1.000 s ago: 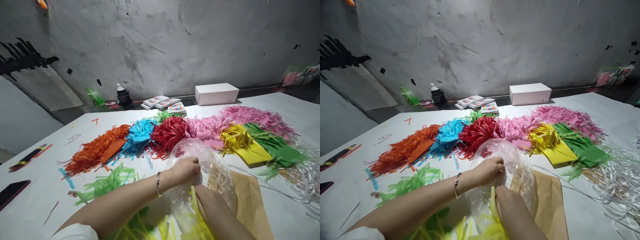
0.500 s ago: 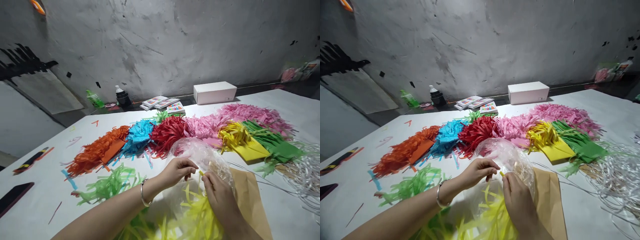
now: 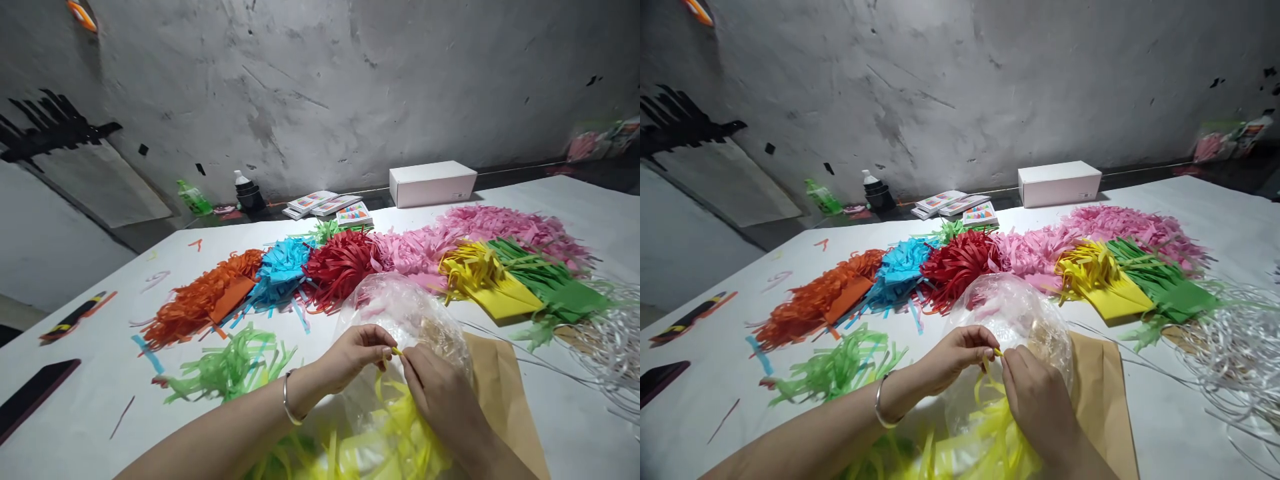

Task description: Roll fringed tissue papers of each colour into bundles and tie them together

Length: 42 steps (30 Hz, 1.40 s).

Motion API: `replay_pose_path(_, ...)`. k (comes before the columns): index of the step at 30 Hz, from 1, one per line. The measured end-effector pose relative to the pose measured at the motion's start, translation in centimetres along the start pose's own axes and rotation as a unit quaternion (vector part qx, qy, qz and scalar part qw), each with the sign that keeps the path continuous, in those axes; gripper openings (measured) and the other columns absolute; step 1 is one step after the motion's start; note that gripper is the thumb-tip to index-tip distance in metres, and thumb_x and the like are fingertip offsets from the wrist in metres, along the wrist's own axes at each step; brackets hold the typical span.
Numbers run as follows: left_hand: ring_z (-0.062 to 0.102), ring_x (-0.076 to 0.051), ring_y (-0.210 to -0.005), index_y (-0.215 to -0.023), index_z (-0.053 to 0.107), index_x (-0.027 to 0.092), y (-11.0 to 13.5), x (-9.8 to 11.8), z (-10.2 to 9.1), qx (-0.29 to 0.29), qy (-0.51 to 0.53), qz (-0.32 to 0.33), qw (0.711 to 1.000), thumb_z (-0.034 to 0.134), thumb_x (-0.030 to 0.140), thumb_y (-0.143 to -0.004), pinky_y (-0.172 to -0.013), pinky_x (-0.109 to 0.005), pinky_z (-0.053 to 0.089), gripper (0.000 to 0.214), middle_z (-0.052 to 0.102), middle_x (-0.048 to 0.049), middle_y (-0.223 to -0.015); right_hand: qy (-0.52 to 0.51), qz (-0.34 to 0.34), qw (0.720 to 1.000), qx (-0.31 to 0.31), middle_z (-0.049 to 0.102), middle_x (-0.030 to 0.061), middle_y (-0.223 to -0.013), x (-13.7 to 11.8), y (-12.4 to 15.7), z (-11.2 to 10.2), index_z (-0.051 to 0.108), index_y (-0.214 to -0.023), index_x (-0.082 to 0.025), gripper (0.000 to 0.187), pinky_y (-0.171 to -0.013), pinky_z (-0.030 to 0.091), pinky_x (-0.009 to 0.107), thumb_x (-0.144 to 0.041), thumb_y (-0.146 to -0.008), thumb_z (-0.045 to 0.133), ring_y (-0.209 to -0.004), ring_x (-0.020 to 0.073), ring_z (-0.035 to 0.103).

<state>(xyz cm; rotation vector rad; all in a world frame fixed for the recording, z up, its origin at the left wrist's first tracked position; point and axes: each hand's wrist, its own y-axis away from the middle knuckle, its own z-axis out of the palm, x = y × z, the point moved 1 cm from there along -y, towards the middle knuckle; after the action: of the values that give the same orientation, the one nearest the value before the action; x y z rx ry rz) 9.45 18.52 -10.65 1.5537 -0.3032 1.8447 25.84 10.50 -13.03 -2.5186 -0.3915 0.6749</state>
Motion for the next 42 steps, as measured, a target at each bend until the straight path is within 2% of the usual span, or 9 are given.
replay_pose_path(6, 0.056, -0.013, -0.071, -0.089, 0.070, 0.013, 0.1, -0.1, -0.7, -0.050, -0.134, 0.011, 0.990, 0.080, 0.051, -0.073, -0.068, -0.025, 0.044, 0.042, 0.065, -0.0030, -0.080, 0.018, -0.031, 0.999, -0.038, 0.055, -0.0001, -0.070, 0.4, 0.0, 0.0, 0.056, -0.080, -0.021, 0.029, -0.061, 0.032, 0.027, -0.019, -0.102, 0.037, -0.062, 0.0140, 0.055)
replay_pose_path(9, 0.055, -0.012, -0.068, -0.090, 0.069, 0.013, 0.2, 0.1, -0.8, -0.059, -0.168, 0.014, 0.984, 0.074, 0.054, -0.079, -0.065, -0.026, 0.045, 0.042, 0.063, -0.0028, -0.079, -0.008, -0.007, 0.999, -0.035, 0.056, -0.0007, -0.069, 0.3, -0.1, -0.2, 0.055, -0.079, -0.021, 0.028, -0.060, 0.033, 0.027, -0.021, -0.102, 0.038, -0.061, 0.0137, 0.056)
replay_pose_path(13, 0.055, -0.011, -0.068, -0.090, 0.066, 0.013, 0.4, 0.4, -0.6, -0.033, -0.030, -0.002, 0.999, 0.082, 0.044, -0.074, -0.062, -0.024, 0.046, 0.038, 0.060, -0.0010, -0.077, -0.060, 0.055, 0.997, 0.003, 0.060, -0.0014, -0.070, 0.2, -0.4, -0.8, 0.056, -0.082, -0.022, 0.025, -0.059, 0.036, 0.024, -0.025, -0.101, 0.041, -0.061, 0.0132, 0.059)
replay_pose_path(19, 0.057, -0.010, -0.067, -0.089, 0.066, 0.012, 0.4, 0.0, -0.3, -0.022, 0.151, -0.080, 0.985, 0.085, 0.024, -0.069, -0.060, -0.023, 0.046, 0.029, 0.063, -0.0030, -0.081, -0.076, 0.061, 0.995, 0.013, 0.061, -0.0011, -0.070, 0.1, -0.6, -1.0, 0.056, -0.080, -0.022, 0.025, -0.058, 0.039, 0.023, -0.027, -0.101, 0.042, -0.060, 0.0130, 0.059)
replay_pose_path(28, 0.062, -0.014, -0.082, -0.083, 0.070, 0.012, 0.1, -0.1, -0.5, -0.002, 0.156, -0.047, 0.987, 0.088, 0.021, -0.065, -0.084, -0.029, 0.049, 0.028, 0.067, -0.0040, -0.084, -0.078, 0.058, 0.995, 0.010, 0.061, -0.0001, -0.068, 0.0, -0.6, -0.8, 0.058, -0.080, -0.022, 0.028, -0.057, 0.041, 0.023, -0.029, -0.102, 0.041, -0.059, 0.0133, 0.060)
replay_pose_path(32, 0.063, -0.012, -0.074, -0.086, 0.071, 0.013, 0.1, -0.4, -0.4, -0.003, 0.151, -0.052, 0.987, 0.091, 0.021, -0.061, -0.076, -0.026, 0.048, 0.033, 0.067, -0.0027, -0.081, -0.102, 0.060, 0.992, 0.029, 0.063, 0.0007, -0.072, 0.0, -0.6, -0.9, 0.059, -0.083, -0.022, 0.025, -0.059, 0.045, 0.023, -0.027, -0.101, 0.043, -0.063, 0.0141, 0.062)
replay_pose_path(36, 0.061, -0.010, -0.065, -0.092, 0.070, 0.012, 0.0, -1.0, 0.0, -0.033, 0.141, -0.026, 0.989, 0.092, 0.021, -0.062, -0.065, -0.022, 0.045, 0.039, 0.067, -0.0027, -0.078, -0.155, 0.037, 0.985, 0.062, 0.069, 0.0029, -0.086, -0.2, -0.6, -1.1, 0.060, -0.098, -0.022, 0.016, -0.071, 0.051, 0.023, -0.023, -0.101, 0.045, -0.078, 0.0148, 0.068)
replay_pose_path(39, 0.061, -0.009, -0.065, -0.093, 0.070, 0.013, 0.1, -1.1, 0.3, -0.032, 0.140, -0.017, 0.990, 0.092, 0.020, -0.062, -0.065, -0.022, 0.044, 0.040, 0.068, -0.0022, -0.079, -0.185, -0.003, 0.981, 0.052, 0.072, 0.0052, -0.098, -0.5, -0.7, -1.0, 0.059, -0.113, -0.022, 0.018, -0.080, 0.054, 0.024, -0.020, -0.100, 0.046, -0.092, 0.0161, 0.070)
replay_pose_path(42, 0.060, -0.009, -0.065, -0.093, 0.070, 0.013, 0.2, -0.9, 0.5, -0.019, 0.135, -0.022, 0.990, 0.093, 0.019, -0.060, -0.065, -0.022, 0.044, 0.040, 0.068, -0.0014, -0.078, -0.203, -0.009, 0.978, 0.037, 0.072, 0.0052, -0.096, -0.6, -0.8, -0.9, 0.061, -0.112, -0.022, 0.020, -0.078, 0.055, 0.025, -0.020, -0.100, 0.045, -0.089, 0.0166, 0.070)
